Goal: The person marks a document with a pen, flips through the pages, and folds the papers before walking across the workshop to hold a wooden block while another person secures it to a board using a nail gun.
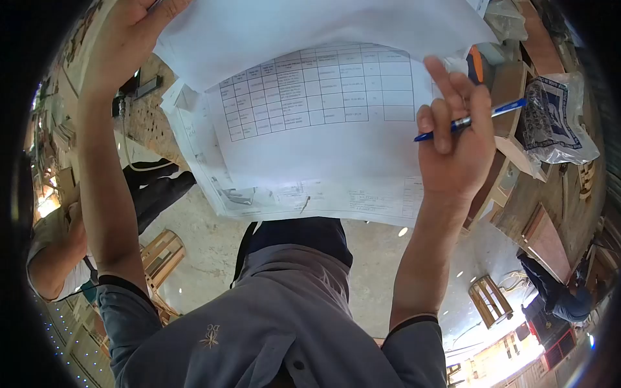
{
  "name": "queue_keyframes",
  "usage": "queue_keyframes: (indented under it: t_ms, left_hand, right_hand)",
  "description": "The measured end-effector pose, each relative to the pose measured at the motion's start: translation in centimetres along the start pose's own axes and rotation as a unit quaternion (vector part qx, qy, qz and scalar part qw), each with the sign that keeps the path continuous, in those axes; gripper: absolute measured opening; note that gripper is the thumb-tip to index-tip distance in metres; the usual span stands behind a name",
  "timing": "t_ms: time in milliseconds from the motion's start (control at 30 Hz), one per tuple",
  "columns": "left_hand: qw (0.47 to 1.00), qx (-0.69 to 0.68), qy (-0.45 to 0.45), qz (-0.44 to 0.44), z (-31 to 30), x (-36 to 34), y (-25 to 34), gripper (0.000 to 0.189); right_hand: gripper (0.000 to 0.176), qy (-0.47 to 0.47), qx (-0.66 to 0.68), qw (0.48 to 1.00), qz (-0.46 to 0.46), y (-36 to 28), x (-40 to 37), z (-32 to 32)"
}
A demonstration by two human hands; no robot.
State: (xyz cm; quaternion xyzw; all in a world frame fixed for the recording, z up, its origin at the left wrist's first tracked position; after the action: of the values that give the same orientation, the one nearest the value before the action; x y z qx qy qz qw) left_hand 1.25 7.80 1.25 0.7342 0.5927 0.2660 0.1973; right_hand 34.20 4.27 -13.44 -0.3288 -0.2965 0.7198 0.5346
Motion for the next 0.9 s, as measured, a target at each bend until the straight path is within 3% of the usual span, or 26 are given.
queue_keyframes:
  t_ms: [100,167,267,367,467,567,667,767,900]
  left_hand:
    - [0.999,-0.003,0.044,0.011,0.0,0.2,0.6,0.018]
    - [0.996,0.015,0.052,-0.066,0.3,0.4,0.1,0.018]
    - [0.999,0.000,0.048,-0.007,0.9,0.9,-1.3,0.019]
    - [0.994,-0.005,0.109,0.013,1.6,1.6,-3.0,0.020]
    - [0.977,0.050,0.150,0.144,2.5,2.1,-3.9,0.019]
    - [0.984,0.050,0.151,0.080,3.7,2.5,-4.5,0.019]
    - [0.969,0.064,0.222,0.086,4.8,2.2,-5.4,0.019]
    - [0.931,0.137,0.317,0.118,5.1,1.0,-4.3,0.019]
    - [0.953,0.057,0.292,0.063,6.4,1.2,-5.9,0.020]
  right_hand:
    - [0.049,0.051,-0.038,0.998,-0.017,1.4,-0.8,-1.1]
    - [0.052,0.059,-0.058,0.996,-0.038,1.8,-1.7,-1.5]
    - [0.059,0.136,-0.131,0.980,-0.054,2.0,-2.9,-1.7]
    - [0.069,0.136,-0.152,0.977,-0.068,2.3,-3.6,-1.7]
    - [0.076,0.148,-0.189,0.968,-0.076,2.6,-4.2,-2.2]
    - [0.078,0.140,-0.236,0.959,-0.069,2.8,-4.7,-3.2]
    - [0.078,0.025,-0.166,0.984,-0.051,3.7,-4.6,-5.1]
    - [0.074,0.135,-0.258,0.955,-0.062,3.3,-5.2,-3.2]
    - [0.052,0.145,-0.332,0.923,-0.129,3.2,-5.1,-1.1]
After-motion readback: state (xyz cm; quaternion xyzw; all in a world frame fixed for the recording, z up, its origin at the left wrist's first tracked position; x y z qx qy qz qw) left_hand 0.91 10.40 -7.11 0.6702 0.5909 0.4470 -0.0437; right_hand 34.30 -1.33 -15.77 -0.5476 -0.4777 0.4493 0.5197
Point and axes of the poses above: each hand's wrist, its own x-axis towards the middle knuckle, its own z-axis out of the palm, y = z × x, the point moved 8 cm from there along x, towards the middle knuckle, and after that the axes turned 14 degrees about -x, right-handed, at the moved point
